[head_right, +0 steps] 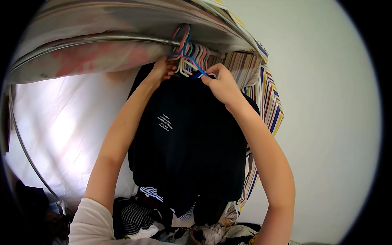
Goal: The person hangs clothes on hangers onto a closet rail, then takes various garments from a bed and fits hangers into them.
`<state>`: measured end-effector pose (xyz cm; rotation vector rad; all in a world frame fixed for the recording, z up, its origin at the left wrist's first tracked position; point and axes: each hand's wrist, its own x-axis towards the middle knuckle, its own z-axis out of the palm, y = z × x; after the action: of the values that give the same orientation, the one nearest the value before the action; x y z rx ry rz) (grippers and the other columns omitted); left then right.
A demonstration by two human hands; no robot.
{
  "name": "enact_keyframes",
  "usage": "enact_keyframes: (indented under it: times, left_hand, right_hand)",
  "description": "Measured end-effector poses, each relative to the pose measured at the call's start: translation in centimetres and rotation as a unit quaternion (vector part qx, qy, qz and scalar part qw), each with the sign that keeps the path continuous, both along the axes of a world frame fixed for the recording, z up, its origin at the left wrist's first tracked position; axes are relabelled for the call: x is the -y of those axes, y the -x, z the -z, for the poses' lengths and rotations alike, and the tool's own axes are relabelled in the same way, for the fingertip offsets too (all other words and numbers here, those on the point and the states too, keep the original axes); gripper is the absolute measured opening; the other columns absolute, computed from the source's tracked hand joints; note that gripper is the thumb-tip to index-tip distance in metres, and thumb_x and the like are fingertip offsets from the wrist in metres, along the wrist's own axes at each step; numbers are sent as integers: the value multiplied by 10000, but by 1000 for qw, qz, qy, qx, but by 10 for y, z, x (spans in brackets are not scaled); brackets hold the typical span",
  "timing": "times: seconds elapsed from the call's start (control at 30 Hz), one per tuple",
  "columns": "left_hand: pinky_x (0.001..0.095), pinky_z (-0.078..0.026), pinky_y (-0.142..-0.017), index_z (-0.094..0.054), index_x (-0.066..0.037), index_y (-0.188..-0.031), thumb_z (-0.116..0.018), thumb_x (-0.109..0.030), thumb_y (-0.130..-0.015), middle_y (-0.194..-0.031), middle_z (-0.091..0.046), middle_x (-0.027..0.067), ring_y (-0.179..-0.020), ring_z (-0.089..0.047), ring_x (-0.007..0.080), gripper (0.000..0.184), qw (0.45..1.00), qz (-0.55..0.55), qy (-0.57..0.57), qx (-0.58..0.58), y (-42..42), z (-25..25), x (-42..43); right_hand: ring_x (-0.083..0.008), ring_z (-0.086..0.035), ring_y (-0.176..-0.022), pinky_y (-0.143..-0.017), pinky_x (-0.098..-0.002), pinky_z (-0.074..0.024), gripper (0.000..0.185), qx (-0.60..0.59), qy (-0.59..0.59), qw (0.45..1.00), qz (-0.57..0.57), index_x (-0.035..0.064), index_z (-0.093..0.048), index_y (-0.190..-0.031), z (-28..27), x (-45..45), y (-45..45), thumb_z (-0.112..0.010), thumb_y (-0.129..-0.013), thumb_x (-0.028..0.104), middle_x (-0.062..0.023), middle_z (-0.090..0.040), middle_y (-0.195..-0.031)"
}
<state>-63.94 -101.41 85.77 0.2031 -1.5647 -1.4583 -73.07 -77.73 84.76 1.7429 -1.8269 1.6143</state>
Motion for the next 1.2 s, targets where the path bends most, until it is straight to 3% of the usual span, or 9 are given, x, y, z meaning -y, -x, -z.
enact_keyframes:
  times: [0.1,0.13,0.2,0.4,0.63,0.8,0.83,0.93,1.2]
  left_hand:
    - [205,-271,-417,-428,-80,-929,-313,-445,-941,-675,-479,13,-490,-360,74,383,1000,-11,26,13,0,2,4]
    - [208,-278,-423,-428,-82,-930,-314,-449,-939,-673,-477,13,-491,-363,77,384,999,-5,28,18,2,1,10]
    - [213,-292,-434,-429,-85,-932,-316,-456,-936,-669,-472,14,-494,-370,83,388,999,3,31,30,3,3,24]
    - [241,-371,-471,-443,-38,-930,-331,-423,-942,-662,-481,54,-544,-489,157,401,998,-1,-63,-8,11,-1,33]
    - [265,-442,-489,-500,-7,-962,-358,-415,-953,-622,-494,57,-572,-573,206,432,992,-8,-116,-47,19,11,61]
    - [244,-406,-449,-517,-78,-833,-404,-472,-929,-552,-437,-5,-533,-547,176,421,993,38,-108,-7,14,29,90]
    - [242,-397,-441,-517,-88,-818,-410,-480,-924,-538,-424,-16,-527,-543,170,420,993,50,-110,-10,14,33,93]
    - [255,-393,-451,-509,-83,-819,-399,-475,-925,-519,-399,-18,-526,-536,171,421,991,23,-129,-20,18,38,98]
    - [250,-394,-499,-532,-59,-850,-371,-407,-946,-558,-424,-14,-546,-521,159,395,989,-17,-135,-63,11,46,67]
  right_hand:
    - [-237,-554,-863,-780,-341,-430,307,-25,26,999,29,13,-529,-991,3,15,8,-672,-795,202,-168,-580,-915]
    - [-308,-575,-948,-804,-378,-435,320,-26,24,999,30,13,-511,-972,3,20,9,-677,-787,215,-216,-586,-979]
    - [-380,-585,-969,-802,-422,-444,320,-49,22,997,57,16,-485,-969,5,26,6,-667,-792,212,-240,-601,-965]
    - [-448,-591,-861,-749,-486,-448,253,-171,51,980,93,24,-434,-968,9,40,4,-604,-823,142,-221,-621,-844]
    - [-432,-593,-744,-643,-483,-470,206,-290,80,938,172,50,-433,-969,24,43,-10,-580,-824,57,-215,-594,-822]
    - [-371,-622,-620,-529,-411,-508,314,-419,132,864,246,38,-456,-1007,43,59,-12,-616,-740,2,-193,-596,-780]
    - [-333,-640,-636,-536,-382,-518,373,-424,123,854,275,34,-480,-1039,45,62,-16,-633,-702,-11,-169,-587,-792]
    - [-264,-650,-663,-490,-337,-515,242,-454,135,830,295,58,-503,-991,53,66,-15,-608,-774,45,-130,-576,-822]
    - [-208,-594,-663,-529,-300,-494,316,-499,133,779,356,37,-510,-1013,72,68,-15,-631,-722,64,-100,-546,-857]
